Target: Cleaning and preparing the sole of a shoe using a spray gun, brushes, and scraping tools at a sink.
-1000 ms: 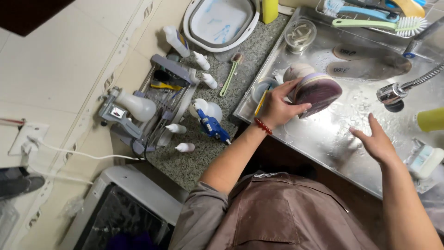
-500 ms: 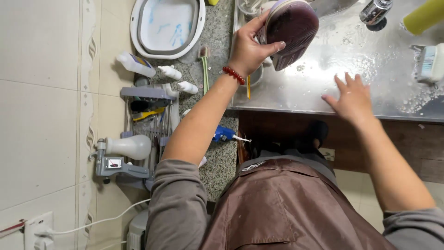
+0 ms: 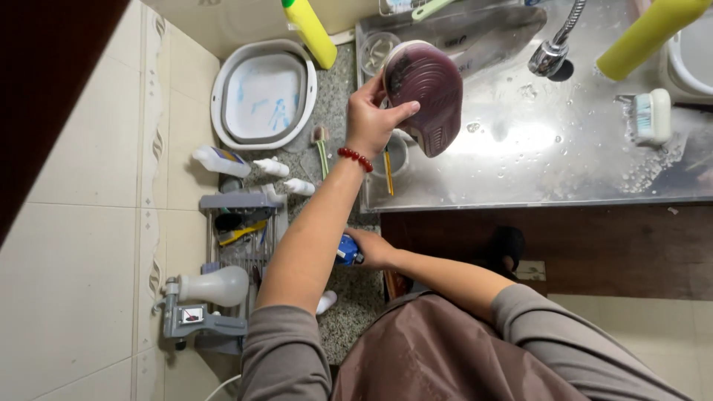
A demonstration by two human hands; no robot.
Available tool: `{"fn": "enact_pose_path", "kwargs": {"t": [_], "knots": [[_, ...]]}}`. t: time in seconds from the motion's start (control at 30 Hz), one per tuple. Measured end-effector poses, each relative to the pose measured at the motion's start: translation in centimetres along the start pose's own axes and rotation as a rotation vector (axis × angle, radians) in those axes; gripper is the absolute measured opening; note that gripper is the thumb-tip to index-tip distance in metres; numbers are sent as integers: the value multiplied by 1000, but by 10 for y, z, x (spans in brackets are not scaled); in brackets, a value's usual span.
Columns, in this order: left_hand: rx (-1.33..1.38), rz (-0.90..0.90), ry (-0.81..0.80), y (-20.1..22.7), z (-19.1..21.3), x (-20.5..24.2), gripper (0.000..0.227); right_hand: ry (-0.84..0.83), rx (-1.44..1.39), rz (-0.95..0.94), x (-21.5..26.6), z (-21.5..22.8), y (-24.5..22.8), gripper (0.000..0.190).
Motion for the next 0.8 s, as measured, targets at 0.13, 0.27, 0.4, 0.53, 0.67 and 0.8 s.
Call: {"fn": "enact_pose_path", "kwargs": {"t": [0.13,0.27,0.4,0.53,0.67,0.8], "knots": [[66,25,38,18,14,-5,65,23,-134,-15,-1,3,1,87],[13,24,23,19,18,-23,61,134,-246,73,29,31,3,64],[91,-1,-19,12,6,-38,63,77,-539,-252,97,73,11,47],[20,15,-109,0,-16,-59,65,222,-624,-293,169,102,75,38],[-103,101,-189,-30,-44,-78,71,477,-715,-368,248,153,85,45],[-528,154,-363,-47,-90,-85,67,694,-947,-281,309,194,72,71]]}}
Point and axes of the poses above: each hand's wrist, its own x-axis away from the middle knuckle, its own z-axis out of the back of the hand, y = z × x, the point moved 8 cm from there along -x, towards the middle knuckle, and after that the axes turned 9 degrees about -z, right-handed, at the moved point
